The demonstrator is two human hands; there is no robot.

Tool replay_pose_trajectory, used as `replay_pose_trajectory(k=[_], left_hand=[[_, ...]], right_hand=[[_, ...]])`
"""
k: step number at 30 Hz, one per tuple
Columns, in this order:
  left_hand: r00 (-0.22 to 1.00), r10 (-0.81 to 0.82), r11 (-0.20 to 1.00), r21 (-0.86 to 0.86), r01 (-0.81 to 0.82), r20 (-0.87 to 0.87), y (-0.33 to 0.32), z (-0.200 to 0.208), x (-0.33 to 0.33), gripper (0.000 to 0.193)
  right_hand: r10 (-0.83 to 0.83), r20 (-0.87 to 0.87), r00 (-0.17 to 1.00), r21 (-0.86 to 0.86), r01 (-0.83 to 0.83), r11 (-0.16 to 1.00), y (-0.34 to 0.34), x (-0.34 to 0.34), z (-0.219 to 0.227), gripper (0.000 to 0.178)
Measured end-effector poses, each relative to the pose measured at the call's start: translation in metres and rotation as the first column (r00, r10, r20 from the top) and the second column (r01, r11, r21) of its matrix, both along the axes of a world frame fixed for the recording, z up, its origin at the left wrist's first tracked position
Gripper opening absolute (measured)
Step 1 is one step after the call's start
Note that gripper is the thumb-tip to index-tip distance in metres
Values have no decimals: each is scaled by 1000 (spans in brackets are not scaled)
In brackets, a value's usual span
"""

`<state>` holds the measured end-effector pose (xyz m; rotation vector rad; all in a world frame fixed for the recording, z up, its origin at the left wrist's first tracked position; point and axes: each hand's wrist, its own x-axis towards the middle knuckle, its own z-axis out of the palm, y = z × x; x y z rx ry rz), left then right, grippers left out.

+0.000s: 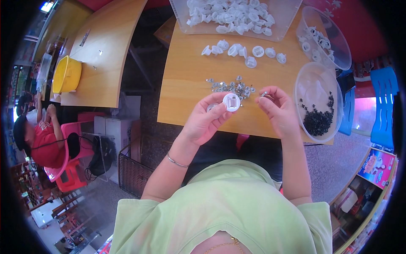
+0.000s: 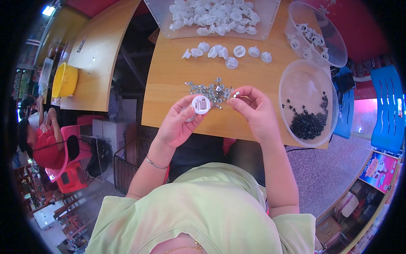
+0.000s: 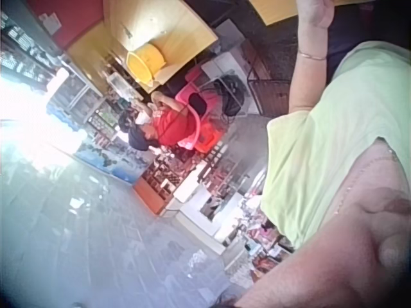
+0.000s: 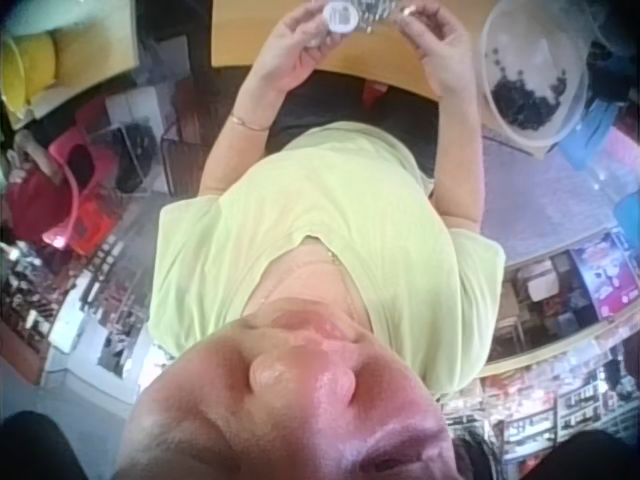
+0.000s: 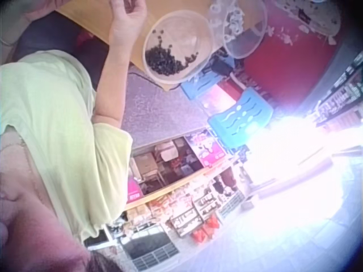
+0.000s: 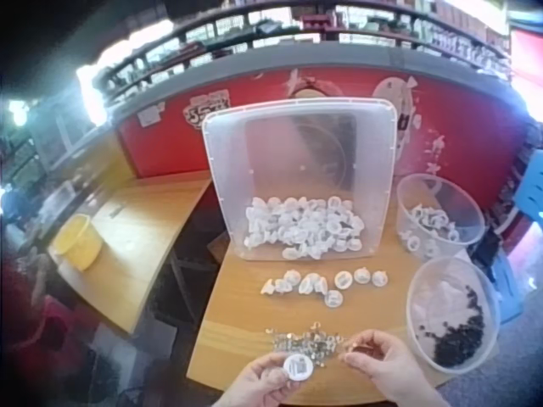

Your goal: The person assembles components by inserting metal clips into white plastic pieces by hand, occasionally picking up and repositioning a yellow plastic tub on the table.

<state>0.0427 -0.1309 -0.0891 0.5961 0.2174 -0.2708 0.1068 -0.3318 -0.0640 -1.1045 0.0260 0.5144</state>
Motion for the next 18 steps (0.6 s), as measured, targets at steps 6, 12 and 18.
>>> replay_pose_trajectory(k=[6, 12, 18], left_hand=[[994, -1, 1000, 18, -1, 108, -4, 8, -2, 29], [987, 18, 996, 86, -32, 157, -7, 13, -3, 28], [985, 46, 991, 117, -66, 169, -8, 17, -4, 28]], right_hand=[[184, 552, 813, -438, 95, 894, 19, -15, 27, 12], [286, 693, 662, -527, 194, 828, 22, -20, 34, 13], [267, 742, 615, -498, 239, 833, 26, -20, 31, 15]])
